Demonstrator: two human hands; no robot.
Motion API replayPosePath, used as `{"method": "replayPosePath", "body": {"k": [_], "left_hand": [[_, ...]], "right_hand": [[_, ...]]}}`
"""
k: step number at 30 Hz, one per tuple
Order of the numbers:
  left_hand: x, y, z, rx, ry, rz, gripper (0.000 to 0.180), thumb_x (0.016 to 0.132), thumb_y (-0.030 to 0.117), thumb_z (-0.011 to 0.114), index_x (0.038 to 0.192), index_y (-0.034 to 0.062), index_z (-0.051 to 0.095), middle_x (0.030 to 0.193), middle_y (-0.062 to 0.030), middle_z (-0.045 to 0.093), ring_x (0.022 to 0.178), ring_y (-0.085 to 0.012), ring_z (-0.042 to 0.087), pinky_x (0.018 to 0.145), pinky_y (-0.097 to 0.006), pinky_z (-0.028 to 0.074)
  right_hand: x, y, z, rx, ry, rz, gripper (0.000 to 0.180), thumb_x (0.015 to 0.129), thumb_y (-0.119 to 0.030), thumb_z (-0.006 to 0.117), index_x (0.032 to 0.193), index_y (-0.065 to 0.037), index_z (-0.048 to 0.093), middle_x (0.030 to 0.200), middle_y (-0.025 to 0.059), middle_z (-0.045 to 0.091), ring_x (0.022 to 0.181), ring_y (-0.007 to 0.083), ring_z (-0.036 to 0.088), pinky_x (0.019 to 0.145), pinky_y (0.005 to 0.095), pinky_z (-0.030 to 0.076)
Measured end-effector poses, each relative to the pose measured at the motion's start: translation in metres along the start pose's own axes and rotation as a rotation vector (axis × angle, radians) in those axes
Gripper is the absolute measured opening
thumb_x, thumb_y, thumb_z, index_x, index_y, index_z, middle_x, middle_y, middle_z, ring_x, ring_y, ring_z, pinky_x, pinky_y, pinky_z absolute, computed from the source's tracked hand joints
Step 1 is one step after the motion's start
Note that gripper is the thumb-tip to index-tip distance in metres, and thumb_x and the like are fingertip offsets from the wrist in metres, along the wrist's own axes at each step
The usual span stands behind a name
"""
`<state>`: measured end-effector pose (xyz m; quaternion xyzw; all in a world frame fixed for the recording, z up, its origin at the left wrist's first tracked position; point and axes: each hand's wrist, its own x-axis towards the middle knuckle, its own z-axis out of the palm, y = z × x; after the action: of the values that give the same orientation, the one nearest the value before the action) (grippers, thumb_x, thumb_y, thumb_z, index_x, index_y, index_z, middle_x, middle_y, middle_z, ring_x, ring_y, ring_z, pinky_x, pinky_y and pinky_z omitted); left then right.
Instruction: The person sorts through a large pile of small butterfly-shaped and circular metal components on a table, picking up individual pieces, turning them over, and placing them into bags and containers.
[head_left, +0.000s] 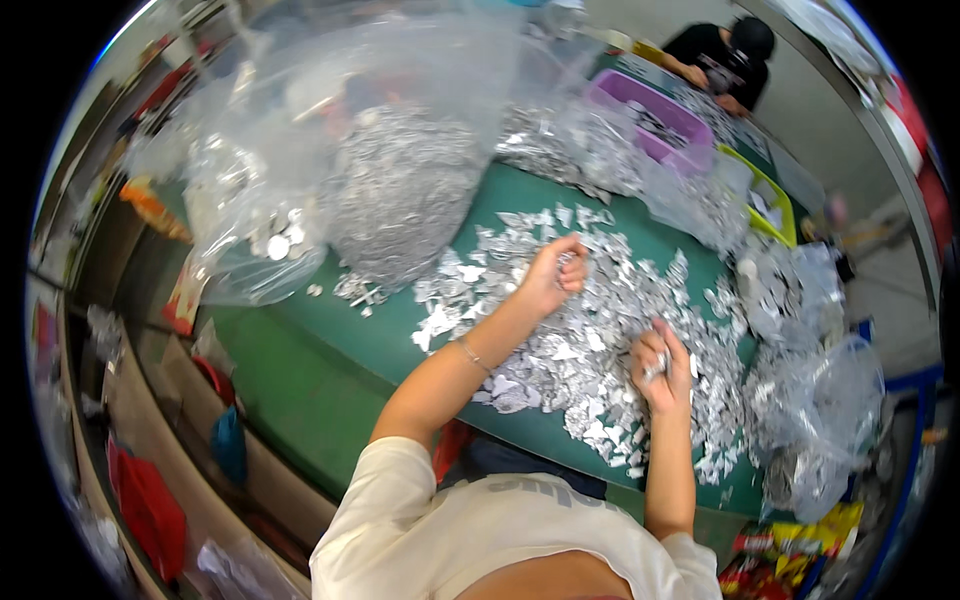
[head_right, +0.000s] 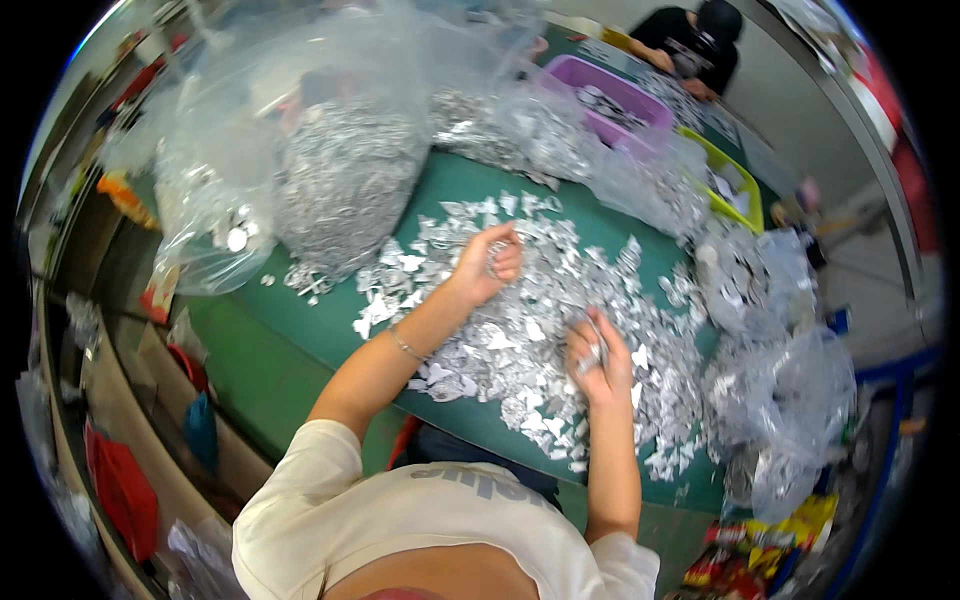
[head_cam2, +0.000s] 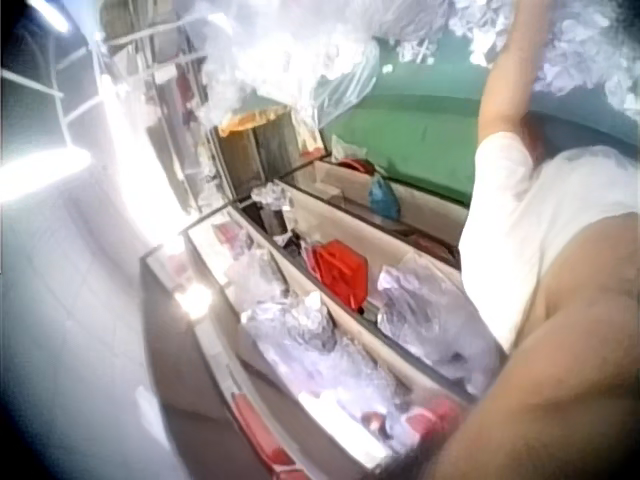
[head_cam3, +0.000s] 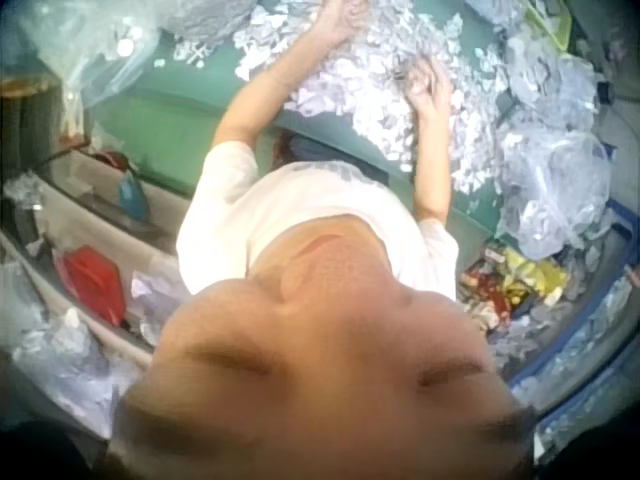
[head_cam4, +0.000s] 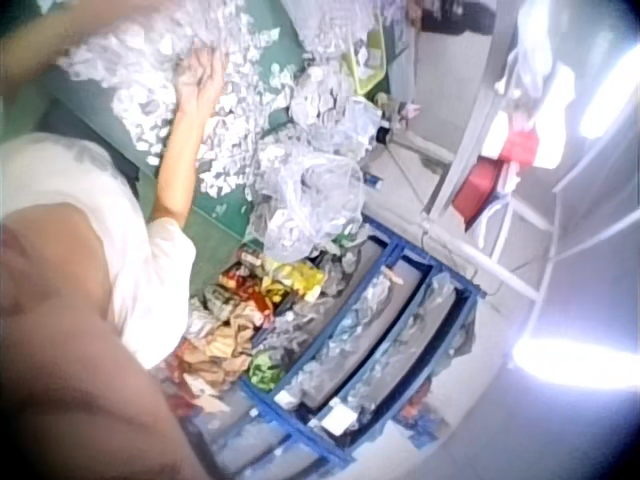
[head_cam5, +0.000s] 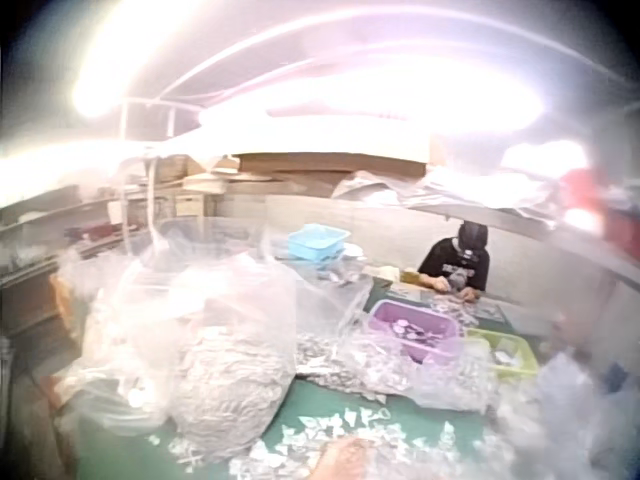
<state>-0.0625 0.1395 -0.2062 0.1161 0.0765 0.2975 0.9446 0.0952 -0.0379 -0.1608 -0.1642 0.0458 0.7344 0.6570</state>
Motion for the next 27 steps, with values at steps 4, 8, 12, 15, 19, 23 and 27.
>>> {"method": "replayPosePath", "body": {"k": [4,8,12,15,19,23,27], "left_hand": [[-0.005,0.004,0.012,0.270,0.088,0.135,0.018,0.085,0.019,0.050,0.078,0.0042,0.057,0.050,0.0035,0.034,0.043,-0.0061,0.030,0.040,-0.021,0.023],[-0.026,0.018,0.045,1.055,0.166,0.759,0.009,0.078,0.007,0.054,0.084,0.0038,0.059,0.060,0.0020,0.044,0.053,-0.0071,0.039,0.051,-0.020,0.031],[-0.071,0.075,0.154,1.581,0.203,1.426,0.025,0.070,0.005,0.055,0.094,0.0026,0.058,0.088,-0.0056,0.053,0.076,-0.0145,0.048,0.070,-0.027,0.040],[-0.089,0.137,0.232,1.757,0.323,1.942,0.019,0.072,0.010,0.058,0.090,0.0034,0.060,0.087,-0.0098,0.056,0.081,-0.0219,0.050,0.075,-0.032,0.039],[-0.095,0.259,0.249,2.503,0.937,1.579,0.028,0.078,0.025,0.049,0.084,0.0025,0.065,0.087,-0.0216,0.061,0.089,-0.0345,0.056,0.080,-0.040,0.040],[-0.108,0.229,0.238,2.413,0.940,1.581,0.027,0.084,0.024,0.048,0.087,0.0044,0.066,0.089,-0.0143,0.064,0.084,-0.0328,0.060,0.075,-0.038,0.045],[-0.121,0.178,0.233,2.163,0.599,1.573,0.022,0.086,0.017,0.050,0.091,0.0020,0.065,0.083,-0.0126,0.066,0.082,-0.0212,0.064,0.073,-0.029,0.046]], "right_hand": [[-0.028,0.013,-0.014,-0.105,-0.068,0.016,0.018,0.092,-0.023,0.042,0.098,-0.010,0.052,0.071,0.0033,0.042,0.056,0.0162,0.039,0.044,0.0272,0.037],[-0.054,0.023,-0.010,-0.362,0.059,-0.110,0.016,0.091,-0.024,0.045,0.094,-0.009,0.051,0.070,0.0054,0.047,0.053,0.0186,0.044,0.041,0.0278,0.036],[-0.073,0.018,-0.018,-0.474,0.075,-0.263,0.014,0.090,-0.022,0.047,0.091,-0.009,0.051,0.067,0.0050,0.047,0.048,0.0198,0.047,0.038,0.0301,0.039],[-0.078,0.023,-0.031,-0.464,0.173,-0.320,0.011,0.089,-0.019,0.048,0.091,-0.008,0.050,0.065,0.0043,0.047,0.050,0.0199,0.047,0.039,0.0309,0.040],[-0.077,0.029,-0.015,-0.432,0.088,-0.333,0.009,0.089,-0.016,0.049,0.089,-0.007,0.050,0.065,0.0047,0.046,0.055,0.0198,0.049,0.046,0.0305,0.041],[-0.087,0.026,-0.019,-0.377,0.147,-0.340,0.010,0.088,-0.016,0.052,0.089,-0.006,0.051,0.066,0.0046,0.046,0.056,0.0199,0.050,0.046,0.0303,0.041],[-0.091,0.023,-0.017,-0.512,0.159,-0.392,0.009,0.087,-0.015,0.052,0.090,-0.006,0.051,0.066,0.0038,0.046,0.056,0.0181,0.050,0.046,0.0302,0.043]]}}
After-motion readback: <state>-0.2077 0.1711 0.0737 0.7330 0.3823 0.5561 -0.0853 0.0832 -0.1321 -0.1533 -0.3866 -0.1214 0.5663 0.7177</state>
